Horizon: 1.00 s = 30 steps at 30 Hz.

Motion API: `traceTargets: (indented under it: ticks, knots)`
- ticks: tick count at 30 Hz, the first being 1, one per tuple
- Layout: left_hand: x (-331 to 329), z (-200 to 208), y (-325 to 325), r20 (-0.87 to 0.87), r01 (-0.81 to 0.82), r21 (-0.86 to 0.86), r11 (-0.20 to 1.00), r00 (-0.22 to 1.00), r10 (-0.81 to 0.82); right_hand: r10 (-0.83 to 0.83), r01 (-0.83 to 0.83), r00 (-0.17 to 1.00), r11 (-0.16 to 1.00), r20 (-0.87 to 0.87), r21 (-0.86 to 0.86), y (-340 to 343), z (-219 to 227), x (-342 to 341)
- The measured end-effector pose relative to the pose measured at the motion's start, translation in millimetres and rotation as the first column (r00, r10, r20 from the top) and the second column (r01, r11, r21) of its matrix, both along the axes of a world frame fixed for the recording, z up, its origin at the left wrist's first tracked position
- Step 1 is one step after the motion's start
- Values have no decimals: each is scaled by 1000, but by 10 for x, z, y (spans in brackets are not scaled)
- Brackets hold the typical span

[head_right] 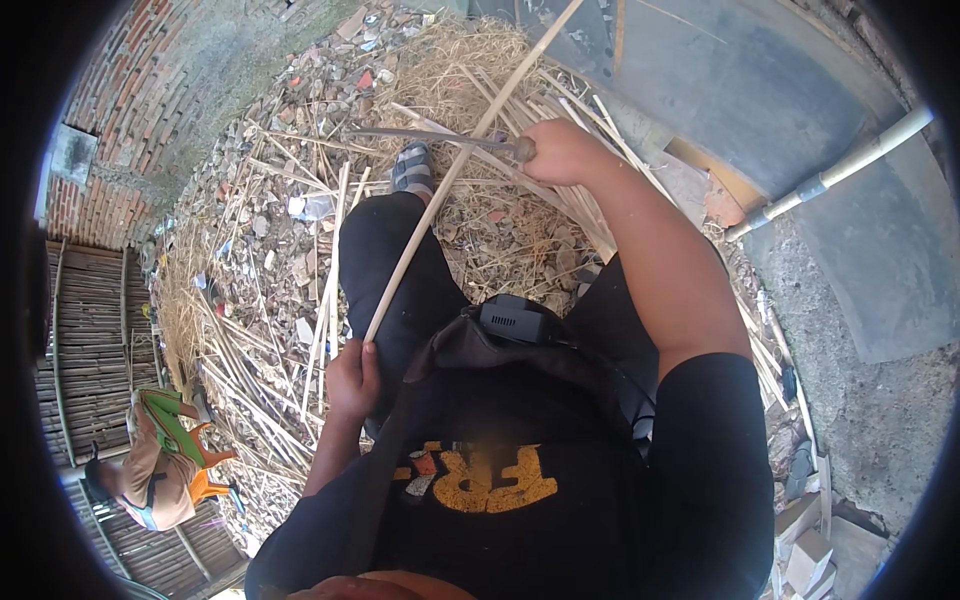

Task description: The person shaves long bamboo strips with a knife while sitting in a workshop area.

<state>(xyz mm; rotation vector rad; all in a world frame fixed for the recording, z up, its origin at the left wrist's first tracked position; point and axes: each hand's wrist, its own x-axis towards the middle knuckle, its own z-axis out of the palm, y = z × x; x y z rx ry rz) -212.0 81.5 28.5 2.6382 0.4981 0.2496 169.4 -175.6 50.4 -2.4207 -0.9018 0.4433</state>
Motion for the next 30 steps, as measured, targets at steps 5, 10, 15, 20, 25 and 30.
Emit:
traceTargets:
  ticks: [5, 10, 15, 20, 25, 30]
  knots:
    - [-39, -40, 41, -12, -7, -29, 1000, 1000, 6, 23, -25, 996, 999, 84, 22, 48, 154, -229]
    - [-13, 28, -10, 19, 4, -48, 999, 1000, -3, 184, -160, 972, 975, 150, -156, 166, 274, -415]
    - [0, 9, -7, 26, 0, -29, 1000, 1000, 1, 68, -68, 997, 997, 39, -23, 59, 262, -223]
    - [-7, 3, 2, 18, 5, -19, 1000, 1000, -5, 31, -33, 997, 999, 65, 22, -12, 66, -65]
    - [-28, -27, 14, 12, -9, -48, 999, 1000, 10, 70, -75, 993, 996, 93, 45, 47, 219, -265]
    - [-5, 7, 6, 7, 2, -47, 999, 1000, -2, 239, -216, 951, 968, 198, -131, 135, 268, -423]
